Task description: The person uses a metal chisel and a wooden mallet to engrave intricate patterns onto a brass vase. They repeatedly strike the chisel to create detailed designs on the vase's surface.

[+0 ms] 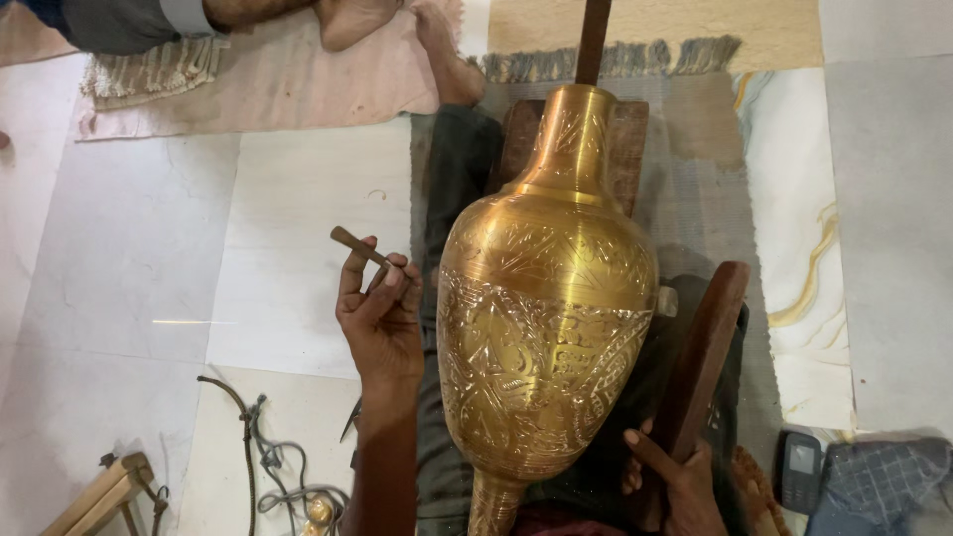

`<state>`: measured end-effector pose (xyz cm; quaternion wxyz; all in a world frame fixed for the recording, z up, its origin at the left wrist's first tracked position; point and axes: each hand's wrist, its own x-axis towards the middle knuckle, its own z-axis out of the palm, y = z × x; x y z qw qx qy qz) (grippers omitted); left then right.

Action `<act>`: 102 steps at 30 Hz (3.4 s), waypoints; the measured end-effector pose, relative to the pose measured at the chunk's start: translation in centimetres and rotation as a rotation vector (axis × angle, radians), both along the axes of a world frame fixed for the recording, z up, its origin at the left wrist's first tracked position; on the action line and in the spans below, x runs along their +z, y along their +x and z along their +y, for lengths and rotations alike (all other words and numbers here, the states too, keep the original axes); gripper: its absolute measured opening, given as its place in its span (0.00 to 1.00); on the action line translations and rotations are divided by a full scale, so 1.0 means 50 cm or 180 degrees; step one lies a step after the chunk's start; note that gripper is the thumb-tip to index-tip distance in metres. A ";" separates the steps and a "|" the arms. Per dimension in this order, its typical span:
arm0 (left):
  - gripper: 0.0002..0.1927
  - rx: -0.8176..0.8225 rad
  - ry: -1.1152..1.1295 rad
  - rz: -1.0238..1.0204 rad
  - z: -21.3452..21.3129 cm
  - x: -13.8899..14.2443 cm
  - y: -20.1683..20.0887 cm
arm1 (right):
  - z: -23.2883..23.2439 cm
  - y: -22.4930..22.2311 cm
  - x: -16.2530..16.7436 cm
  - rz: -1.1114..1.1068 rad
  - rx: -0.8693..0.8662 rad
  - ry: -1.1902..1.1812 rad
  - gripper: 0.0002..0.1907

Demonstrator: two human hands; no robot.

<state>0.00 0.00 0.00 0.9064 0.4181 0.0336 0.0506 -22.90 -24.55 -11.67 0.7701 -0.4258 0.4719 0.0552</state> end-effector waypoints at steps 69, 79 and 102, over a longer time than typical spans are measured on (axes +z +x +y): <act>0.23 -0.1574 -0.0837 -0.0058 -0.032 -0.136 0.329 | 0.061 0.086 -0.044 -0.2078 0.0122 0.0377 0.31; 0.25 -0.1117 -0.0044 -0.0868 -0.018 0.029 0.137 | 0.056 0.032 0.055 -0.0276 0.0214 -0.1377 0.26; 0.22 -0.1611 0.2869 -0.1702 -0.106 0.104 -0.108 | 0.014 -0.051 0.094 -0.0597 0.1056 -0.2951 0.16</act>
